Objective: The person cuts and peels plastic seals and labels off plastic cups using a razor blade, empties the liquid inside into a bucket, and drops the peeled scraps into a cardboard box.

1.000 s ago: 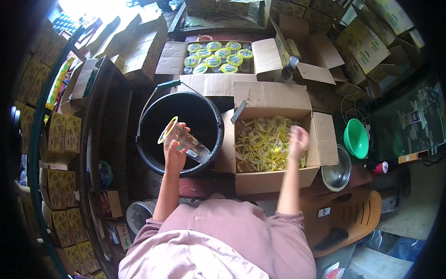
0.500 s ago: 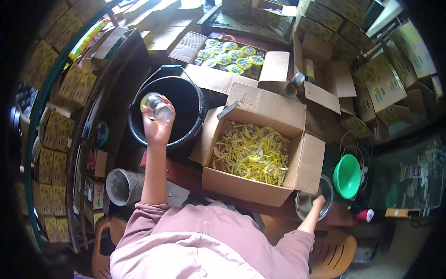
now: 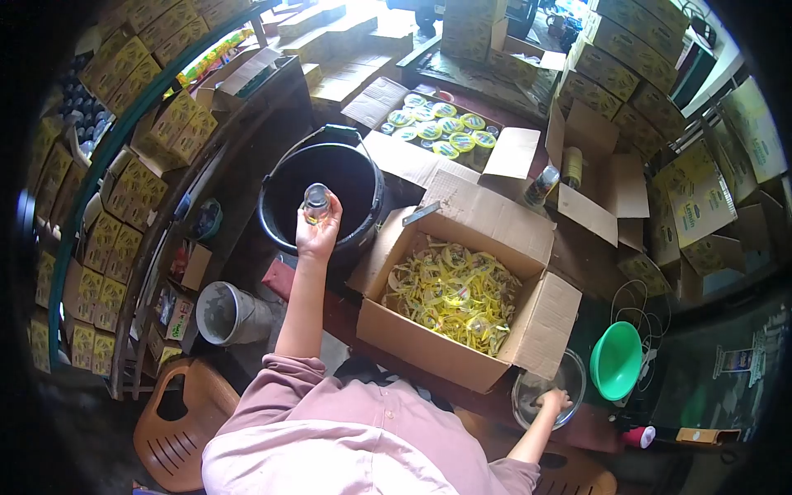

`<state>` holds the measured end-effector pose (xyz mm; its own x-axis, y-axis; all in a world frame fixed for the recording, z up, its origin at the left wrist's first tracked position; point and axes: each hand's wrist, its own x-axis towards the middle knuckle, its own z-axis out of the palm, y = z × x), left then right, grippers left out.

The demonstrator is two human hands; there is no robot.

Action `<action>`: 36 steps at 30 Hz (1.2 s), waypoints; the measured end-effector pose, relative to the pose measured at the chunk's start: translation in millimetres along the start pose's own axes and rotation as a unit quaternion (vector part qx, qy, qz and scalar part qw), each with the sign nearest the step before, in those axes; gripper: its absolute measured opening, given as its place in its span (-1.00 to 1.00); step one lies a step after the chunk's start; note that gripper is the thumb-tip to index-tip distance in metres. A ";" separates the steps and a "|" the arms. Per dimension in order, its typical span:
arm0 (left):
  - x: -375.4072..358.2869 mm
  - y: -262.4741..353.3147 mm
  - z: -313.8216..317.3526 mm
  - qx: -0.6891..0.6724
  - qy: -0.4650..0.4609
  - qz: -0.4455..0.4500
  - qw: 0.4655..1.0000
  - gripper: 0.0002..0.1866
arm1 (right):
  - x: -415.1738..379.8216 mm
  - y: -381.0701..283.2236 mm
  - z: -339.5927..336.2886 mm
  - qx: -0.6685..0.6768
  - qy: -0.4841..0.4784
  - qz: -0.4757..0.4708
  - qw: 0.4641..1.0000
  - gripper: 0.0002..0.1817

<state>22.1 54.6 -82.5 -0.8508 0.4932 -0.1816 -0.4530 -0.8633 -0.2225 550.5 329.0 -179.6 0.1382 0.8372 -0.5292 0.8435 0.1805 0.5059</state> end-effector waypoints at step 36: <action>-42.8 15.4 48.9 0.742 -0.218 0.296 0.560 -0.29 | -22.2 33.6 -7.3 0.418 0.326 0.024 0.847 -0.32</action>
<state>38.5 15.0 -31.3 -0.8066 0.2806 0.5202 0.4954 -0.1592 0.8540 571.9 320.2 -145.9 0.0972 0.9896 0.1060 0.9554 -0.0630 -0.2885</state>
